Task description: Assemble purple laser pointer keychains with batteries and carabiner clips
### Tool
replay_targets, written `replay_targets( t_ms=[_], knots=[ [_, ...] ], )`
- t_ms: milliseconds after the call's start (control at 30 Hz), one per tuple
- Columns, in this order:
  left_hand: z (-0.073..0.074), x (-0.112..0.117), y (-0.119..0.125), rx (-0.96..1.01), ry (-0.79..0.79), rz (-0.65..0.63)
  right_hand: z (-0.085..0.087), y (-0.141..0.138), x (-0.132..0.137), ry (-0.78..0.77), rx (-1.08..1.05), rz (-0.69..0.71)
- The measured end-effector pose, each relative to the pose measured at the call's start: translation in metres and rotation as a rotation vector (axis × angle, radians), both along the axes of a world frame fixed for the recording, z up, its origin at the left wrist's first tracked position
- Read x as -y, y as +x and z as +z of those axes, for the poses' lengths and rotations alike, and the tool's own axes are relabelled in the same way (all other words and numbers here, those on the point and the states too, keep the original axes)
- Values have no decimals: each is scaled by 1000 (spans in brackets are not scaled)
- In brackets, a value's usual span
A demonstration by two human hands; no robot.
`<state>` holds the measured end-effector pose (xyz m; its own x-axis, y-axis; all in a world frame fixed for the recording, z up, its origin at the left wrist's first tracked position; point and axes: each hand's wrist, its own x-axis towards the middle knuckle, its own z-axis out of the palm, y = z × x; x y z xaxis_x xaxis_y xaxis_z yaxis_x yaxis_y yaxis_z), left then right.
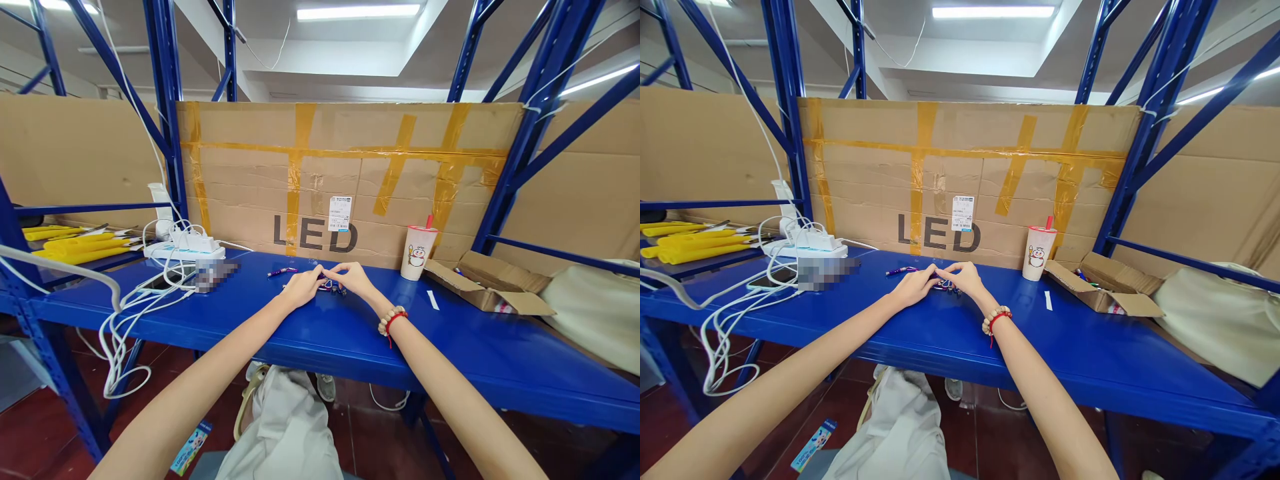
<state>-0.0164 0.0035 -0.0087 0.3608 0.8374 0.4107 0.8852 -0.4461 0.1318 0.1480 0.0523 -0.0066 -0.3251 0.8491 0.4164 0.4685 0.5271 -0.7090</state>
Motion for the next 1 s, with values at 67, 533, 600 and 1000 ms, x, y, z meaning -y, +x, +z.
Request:
replay_targets(
  t_ms=[67, 533, 600, 1000],
  knots=[
    [1, 1, 1, 4, -8, 7, -1, 1, -2, 15, -9, -1],
    [1, -1, 2, 49, 37, 86, 2, -3, -3, 206, -227, 64],
    [0, -2, 1, 53, 42, 87, 1, -2, -4, 210, -238, 98],
    [1, -1, -2, 51, -9, -9, 2, 6, -14, 207, -192, 202]
  ],
)
